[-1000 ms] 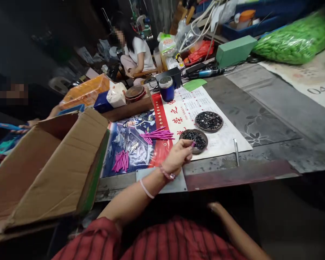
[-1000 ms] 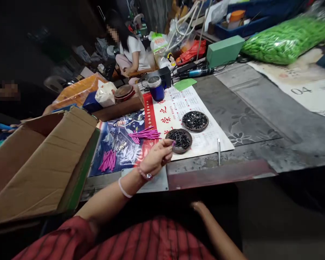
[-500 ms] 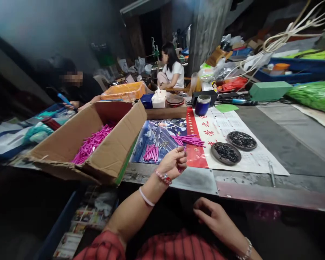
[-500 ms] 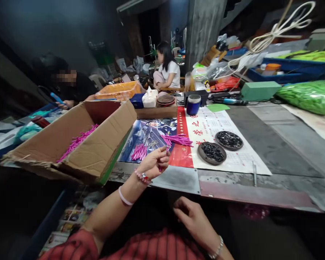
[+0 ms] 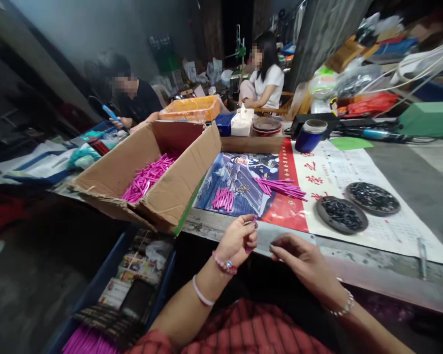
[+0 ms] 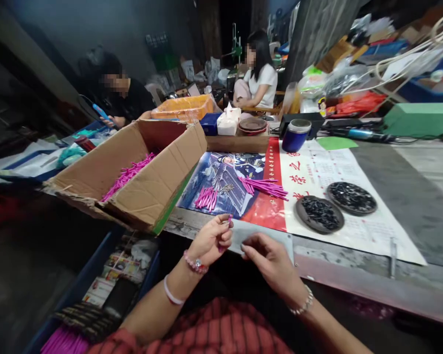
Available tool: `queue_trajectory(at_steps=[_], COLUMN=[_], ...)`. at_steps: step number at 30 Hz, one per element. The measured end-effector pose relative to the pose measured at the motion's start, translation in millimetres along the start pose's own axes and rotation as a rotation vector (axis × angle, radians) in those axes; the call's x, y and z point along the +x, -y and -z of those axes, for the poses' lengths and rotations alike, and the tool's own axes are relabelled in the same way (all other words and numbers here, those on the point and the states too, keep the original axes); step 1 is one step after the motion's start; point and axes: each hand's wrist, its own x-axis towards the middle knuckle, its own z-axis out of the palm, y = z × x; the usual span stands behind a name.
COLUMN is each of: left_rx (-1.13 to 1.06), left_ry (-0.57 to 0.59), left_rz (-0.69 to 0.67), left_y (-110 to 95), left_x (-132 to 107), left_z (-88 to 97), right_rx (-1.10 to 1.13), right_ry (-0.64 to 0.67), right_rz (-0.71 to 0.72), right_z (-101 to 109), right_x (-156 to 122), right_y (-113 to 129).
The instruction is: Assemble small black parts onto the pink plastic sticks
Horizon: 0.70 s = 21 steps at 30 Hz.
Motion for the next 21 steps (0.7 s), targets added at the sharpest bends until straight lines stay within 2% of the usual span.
queue_trajectory(at_steps=[4, 10, 21], left_rx=[0.012, 0.036, -0.012], left_ry=[-0.028, -0.034, -0.108], left_rz=[-0.029, -0.062, -0.094], left_y=[3.2, -7.0, -11.0], left_x=[-7.4, -19.7, -23.3], left_z=[16.4, 32.8, 56.8], right_rx=[-0.038, -0.153, -0.412], right_ry=[-0.039, -0.106, -0.060], right_rz=[0.099, 0.251, 0.386], right_z=[-22.8, -56.8, -75.9], right_x=[14.6, 28.3, 43.8], right_y=[0.3, -2.0, 0.1])
